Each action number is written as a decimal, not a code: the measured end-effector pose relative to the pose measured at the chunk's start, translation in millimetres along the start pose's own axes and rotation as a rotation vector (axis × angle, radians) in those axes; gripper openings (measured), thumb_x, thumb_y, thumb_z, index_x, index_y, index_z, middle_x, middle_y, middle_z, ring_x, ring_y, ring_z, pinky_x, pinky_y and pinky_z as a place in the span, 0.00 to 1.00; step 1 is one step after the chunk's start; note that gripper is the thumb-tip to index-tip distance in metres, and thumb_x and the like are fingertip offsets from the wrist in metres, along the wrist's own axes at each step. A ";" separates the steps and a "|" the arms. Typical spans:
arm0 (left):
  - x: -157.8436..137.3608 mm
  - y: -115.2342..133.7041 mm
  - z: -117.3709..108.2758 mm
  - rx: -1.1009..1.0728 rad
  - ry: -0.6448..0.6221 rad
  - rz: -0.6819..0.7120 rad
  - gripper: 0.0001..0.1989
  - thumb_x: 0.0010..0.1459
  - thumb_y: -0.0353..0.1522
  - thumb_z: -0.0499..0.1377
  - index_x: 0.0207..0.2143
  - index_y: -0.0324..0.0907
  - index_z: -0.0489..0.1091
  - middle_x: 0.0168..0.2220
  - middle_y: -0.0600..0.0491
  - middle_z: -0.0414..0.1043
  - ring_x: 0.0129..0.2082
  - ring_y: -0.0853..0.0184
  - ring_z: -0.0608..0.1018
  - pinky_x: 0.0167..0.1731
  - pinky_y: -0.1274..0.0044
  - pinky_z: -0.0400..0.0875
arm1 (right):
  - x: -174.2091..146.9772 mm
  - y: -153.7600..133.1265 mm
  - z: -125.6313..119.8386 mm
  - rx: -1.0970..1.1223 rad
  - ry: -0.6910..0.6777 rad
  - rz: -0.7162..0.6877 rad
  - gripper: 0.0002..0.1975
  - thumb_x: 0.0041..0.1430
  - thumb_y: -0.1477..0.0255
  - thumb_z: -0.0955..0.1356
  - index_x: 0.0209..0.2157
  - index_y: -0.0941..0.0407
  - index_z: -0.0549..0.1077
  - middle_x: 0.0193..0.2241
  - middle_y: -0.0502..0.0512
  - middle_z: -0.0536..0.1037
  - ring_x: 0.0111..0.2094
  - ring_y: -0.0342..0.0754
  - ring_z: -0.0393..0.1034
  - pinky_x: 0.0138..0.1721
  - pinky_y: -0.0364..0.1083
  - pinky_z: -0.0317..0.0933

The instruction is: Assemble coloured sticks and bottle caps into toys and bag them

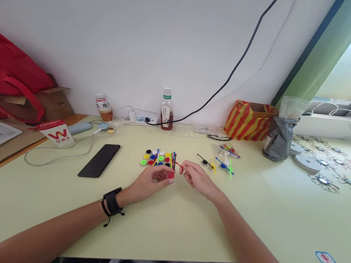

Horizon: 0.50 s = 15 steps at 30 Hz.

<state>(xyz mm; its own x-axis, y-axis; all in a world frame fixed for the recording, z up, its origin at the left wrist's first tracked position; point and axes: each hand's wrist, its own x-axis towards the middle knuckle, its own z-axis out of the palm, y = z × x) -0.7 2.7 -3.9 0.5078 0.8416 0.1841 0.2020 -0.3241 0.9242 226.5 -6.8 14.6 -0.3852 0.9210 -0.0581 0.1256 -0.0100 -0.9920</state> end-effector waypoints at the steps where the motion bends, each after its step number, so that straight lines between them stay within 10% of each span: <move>1: 0.4 -0.2 0.0 -0.006 0.003 -0.003 0.17 0.61 0.43 0.66 0.47 0.41 0.78 0.38 0.49 0.79 0.31 0.67 0.75 0.33 0.75 0.71 | 0.3 -0.6 0.8 -0.032 0.010 -0.024 0.15 0.69 0.57 0.62 0.34 0.53 0.68 0.19 0.42 0.52 0.20 0.42 0.43 0.22 0.43 0.41; 15: 2.0 -1.3 -1.4 -0.076 0.020 -0.003 0.13 0.61 0.38 0.66 0.45 0.41 0.77 0.43 0.47 0.80 0.43 0.62 0.81 0.44 0.71 0.76 | -2.4 -2.0 10.8 -0.177 -0.024 -0.253 0.13 0.69 0.59 0.65 0.41 0.53 0.74 0.37 0.55 0.75 0.36 0.49 0.66 0.36 0.47 0.60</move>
<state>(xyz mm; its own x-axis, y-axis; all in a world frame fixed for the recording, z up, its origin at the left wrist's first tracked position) -1.1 5.5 -4.3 0.4901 0.8514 0.1869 0.1389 -0.2879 0.9475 217.3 -13.2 15.6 -0.4459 0.8762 0.1831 0.1794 0.2879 -0.9407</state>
